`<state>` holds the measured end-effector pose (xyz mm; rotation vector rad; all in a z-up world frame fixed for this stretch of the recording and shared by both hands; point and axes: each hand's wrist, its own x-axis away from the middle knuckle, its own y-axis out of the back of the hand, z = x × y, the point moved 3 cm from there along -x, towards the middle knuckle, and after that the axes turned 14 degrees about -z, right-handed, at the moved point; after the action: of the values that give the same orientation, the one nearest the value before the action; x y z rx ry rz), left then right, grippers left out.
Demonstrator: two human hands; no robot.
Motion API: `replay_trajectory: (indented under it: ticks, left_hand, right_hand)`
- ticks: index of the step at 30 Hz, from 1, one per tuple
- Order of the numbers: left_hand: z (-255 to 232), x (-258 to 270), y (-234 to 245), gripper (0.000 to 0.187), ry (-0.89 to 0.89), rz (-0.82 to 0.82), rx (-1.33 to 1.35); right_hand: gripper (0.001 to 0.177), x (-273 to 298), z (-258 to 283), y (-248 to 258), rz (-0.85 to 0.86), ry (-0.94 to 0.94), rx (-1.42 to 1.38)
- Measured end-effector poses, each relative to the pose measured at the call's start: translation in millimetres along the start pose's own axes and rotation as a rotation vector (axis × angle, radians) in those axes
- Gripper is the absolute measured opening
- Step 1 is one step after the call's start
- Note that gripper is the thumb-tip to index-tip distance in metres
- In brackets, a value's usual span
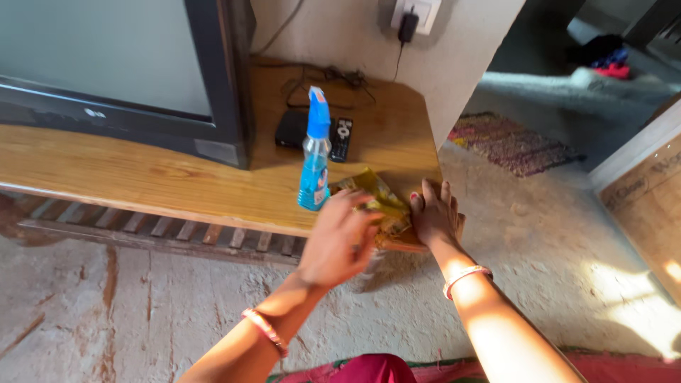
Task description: The person wipes the side of a wooden bed frame with a cloth, then sprays cleaner onto the cloth and continues wiping. The person moves to a wooden TV stand and wipes its surface with the same cloth and cleaner.
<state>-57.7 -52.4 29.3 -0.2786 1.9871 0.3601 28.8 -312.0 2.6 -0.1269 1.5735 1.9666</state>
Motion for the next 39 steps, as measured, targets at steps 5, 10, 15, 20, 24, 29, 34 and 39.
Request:
replay_trajectory:
  ticks: [5, 10, 15, 20, 24, 29, 34, 39]
  left_hand:
    - [3, -22, -79, 0.062, 0.142, 0.234, -0.281]
    - [39, -17, -116, 0.068, 0.283, 0.499, -0.544]
    - [64, -20, -140, 0.061, 0.287, 0.508, -0.554]
    - [61, -19, -136, 0.055, 0.203, 0.436, -0.525]
    - [40, 2, -96, 0.053, 0.117, 0.451, -0.446]
    - [25, 12, -72, 0.052, 0.047, 0.424, -0.433]
    - [46, 1, -109, 0.052, 0.153, 0.508, -0.454]
    - [79, -26, -159, 0.052, 0.229, 0.550, -0.446]
  right_hand:
    - [0.058, 3, 5, 12, 0.048, -0.063, -0.049]
    - [0.056, -1, 7, 12, 0.031, -0.082, -0.026]
    - [0.057, -1, 6, 11, 0.041, -0.081, -0.008]
    - [0.055, 1, 7, 13, 0.033, -0.091, -0.032]
    - [0.056, 3, 8, 16, 0.025, -0.082, -0.028]
    - [0.056, 2, 7, 14, 0.007, -0.065, -0.025]
    - [0.056, 1, 5, 11, 0.023, -0.077, 0.012]
    - [0.056, 0, 5, 11, 0.018, -0.080, -0.011]
